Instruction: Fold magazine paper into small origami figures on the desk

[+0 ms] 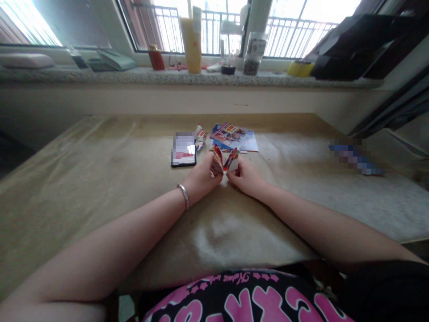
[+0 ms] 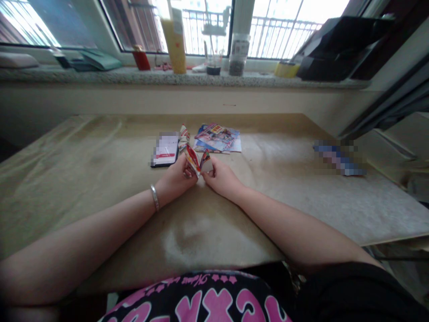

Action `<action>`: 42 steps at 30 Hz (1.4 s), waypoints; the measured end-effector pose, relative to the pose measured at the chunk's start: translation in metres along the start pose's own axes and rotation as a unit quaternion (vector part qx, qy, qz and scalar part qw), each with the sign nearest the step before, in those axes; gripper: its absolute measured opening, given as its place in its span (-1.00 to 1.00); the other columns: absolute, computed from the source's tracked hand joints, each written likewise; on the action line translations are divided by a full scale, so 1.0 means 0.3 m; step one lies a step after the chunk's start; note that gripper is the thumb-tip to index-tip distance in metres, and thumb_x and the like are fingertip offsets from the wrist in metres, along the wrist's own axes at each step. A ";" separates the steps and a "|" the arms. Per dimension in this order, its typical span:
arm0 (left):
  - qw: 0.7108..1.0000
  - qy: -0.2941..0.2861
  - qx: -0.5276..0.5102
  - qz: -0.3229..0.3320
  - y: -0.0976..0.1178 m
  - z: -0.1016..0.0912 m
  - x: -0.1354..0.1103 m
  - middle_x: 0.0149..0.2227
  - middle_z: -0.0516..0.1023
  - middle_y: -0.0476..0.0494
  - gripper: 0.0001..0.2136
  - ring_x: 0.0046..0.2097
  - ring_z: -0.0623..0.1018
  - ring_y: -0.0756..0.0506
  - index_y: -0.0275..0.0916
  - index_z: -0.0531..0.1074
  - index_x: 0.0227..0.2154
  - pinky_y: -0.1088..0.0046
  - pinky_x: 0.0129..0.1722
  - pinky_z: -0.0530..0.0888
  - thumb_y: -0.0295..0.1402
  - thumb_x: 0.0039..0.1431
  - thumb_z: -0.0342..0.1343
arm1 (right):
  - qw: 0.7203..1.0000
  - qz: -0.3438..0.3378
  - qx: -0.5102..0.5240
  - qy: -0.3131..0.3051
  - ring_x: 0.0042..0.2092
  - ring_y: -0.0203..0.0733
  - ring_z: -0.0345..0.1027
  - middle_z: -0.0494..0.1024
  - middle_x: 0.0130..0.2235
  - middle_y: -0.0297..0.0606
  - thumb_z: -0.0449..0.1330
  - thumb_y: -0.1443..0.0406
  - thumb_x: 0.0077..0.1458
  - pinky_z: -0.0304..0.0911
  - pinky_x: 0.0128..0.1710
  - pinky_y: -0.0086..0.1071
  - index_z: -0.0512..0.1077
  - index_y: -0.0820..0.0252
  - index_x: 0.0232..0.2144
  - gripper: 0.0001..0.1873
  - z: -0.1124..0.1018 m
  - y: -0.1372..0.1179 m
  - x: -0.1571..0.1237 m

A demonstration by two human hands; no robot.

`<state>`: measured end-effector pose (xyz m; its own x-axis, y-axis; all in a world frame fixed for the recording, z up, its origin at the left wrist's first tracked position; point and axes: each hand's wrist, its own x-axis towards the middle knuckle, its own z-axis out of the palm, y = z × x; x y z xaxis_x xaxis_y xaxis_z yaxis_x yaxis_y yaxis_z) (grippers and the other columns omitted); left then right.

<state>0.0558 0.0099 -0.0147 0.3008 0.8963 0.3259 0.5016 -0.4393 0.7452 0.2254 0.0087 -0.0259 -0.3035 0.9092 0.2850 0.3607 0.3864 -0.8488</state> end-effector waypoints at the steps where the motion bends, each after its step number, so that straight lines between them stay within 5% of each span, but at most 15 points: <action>1: 1.000 0.006 0.011 -0.003 0.002 -0.001 0.000 -0.37 0.45 -0.01 -0.69 -0.41 0.45 0.02 -0.22 0.27 -0.21 0.53 -0.43 0.39 -0.50 -0.08 0.13 | 1.000 0.000 0.002 0.003 -0.47 -0.34 0.25 0.42 -0.41 -0.40 0.11 0.30 -0.05 0.20 -0.47 -0.45 0.31 0.15 -0.27 -0.78 0.001 0.001 0.000; 9: 0.991 -0.016 -0.130 -0.016 -0.030 0.008 0.021 -0.17 0.50 -0.12 -0.62 -0.28 0.53 -0.02 -0.24 0.25 -0.09 0.59 -0.43 0.42 -0.41 0.00 0.15 | 0.999 0.035 0.023 0.015 -0.51 -0.30 0.23 0.43 -0.43 -0.36 0.17 0.22 -0.06 0.18 -0.54 -0.43 0.31 0.09 -0.26 -0.75 -0.011 -0.009 0.000; 18: 0.995 -0.007 0.099 -0.008 0.026 -0.030 -0.003 -0.30 0.52 -0.07 -0.72 -0.29 0.51 -0.09 -0.21 0.36 -0.20 0.44 -0.30 0.43 -0.42 -0.03 0.16 | 1.000 -0.002 -0.029 0.002 -0.53 -0.32 0.18 0.36 -0.53 -0.42 0.11 0.29 -0.07 0.12 -0.52 -0.43 0.34 0.15 -0.33 -0.83 -0.014 -0.008 -0.005; 24: 0.996 -0.051 -0.073 0.002 0.000 -0.031 0.013 -0.25 0.56 -0.11 -0.79 -0.26 0.53 -0.07 -0.29 0.43 -0.23 0.47 -0.27 0.45 -0.30 0.11 0.06 | 0.997 0.070 0.031 0.010 -0.56 -0.33 0.19 0.34 -0.53 -0.42 0.19 0.16 -0.08 0.13 -0.57 -0.43 0.28 0.14 -0.33 -0.74 -0.028 0.008 0.008; 32: 0.993 -0.061 -0.100 0.000 0.007 -0.037 0.018 -0.35 0.54 -0.08 -0.79 -0.33 0.49 -0.04 -0.32 0.44 -0.27 0.50 -0.35 0.41 -0.29 0.09 0.07 | 0.996 0.002 0.077 0.033 -0.46 -0.32 0.24 0.31 -0.48 -0.40 0.09 0.06 0.06 0.18 -0.51 -0.45 0.26 0.14 -0.37 -0.72 -0.041 -0.002 0.008; 37: 0.975 -0.029 -0.220 0.006 -0.010 -0.025 0.022 -0.32 0.50 -0.09 -0.81 -0.27 0.51 -0.03 -0.29 0.33 -0.32 0.46 -0.23 0.44 -0.29 0.07 0.11 | 0.999 -0.012 0.035 0.015 -0.46 -0.33 0.22 0.32 -0.47 -0.39 0.10 0.15 0.06 0.18 -0.45 -0.43 0.27 0.15 -0.40 -0.80 -0.039 0.000 0.008; 42: 0.975 -0.051 -0.214 0.011 -0.012 -0.017 0.016 -0.39 0.47 -0.04 -0.82 -0.33 0.48 -0.01 -0.28 0.32 -0.40 0.47 -0.28 0.43 -0.28 0.04 0.15 | 1.000 -0.020 0.013 -0.016 -0.36 -0.28 0.28 0.38 -0.40 -0.34 0.12 0.24 0.03 0.22 -0.42 -0.44 0.31 0.15 -0.36 -0.89 -0.025 0.002 0.001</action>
<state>0.0513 0.0162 -0.0128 0.3973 0.8668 0.3014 0.1163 -0.3733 0.9204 0.2321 0.0103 -0.0232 -0.3452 0.8874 0.3055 0.3242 0.4182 -0.8485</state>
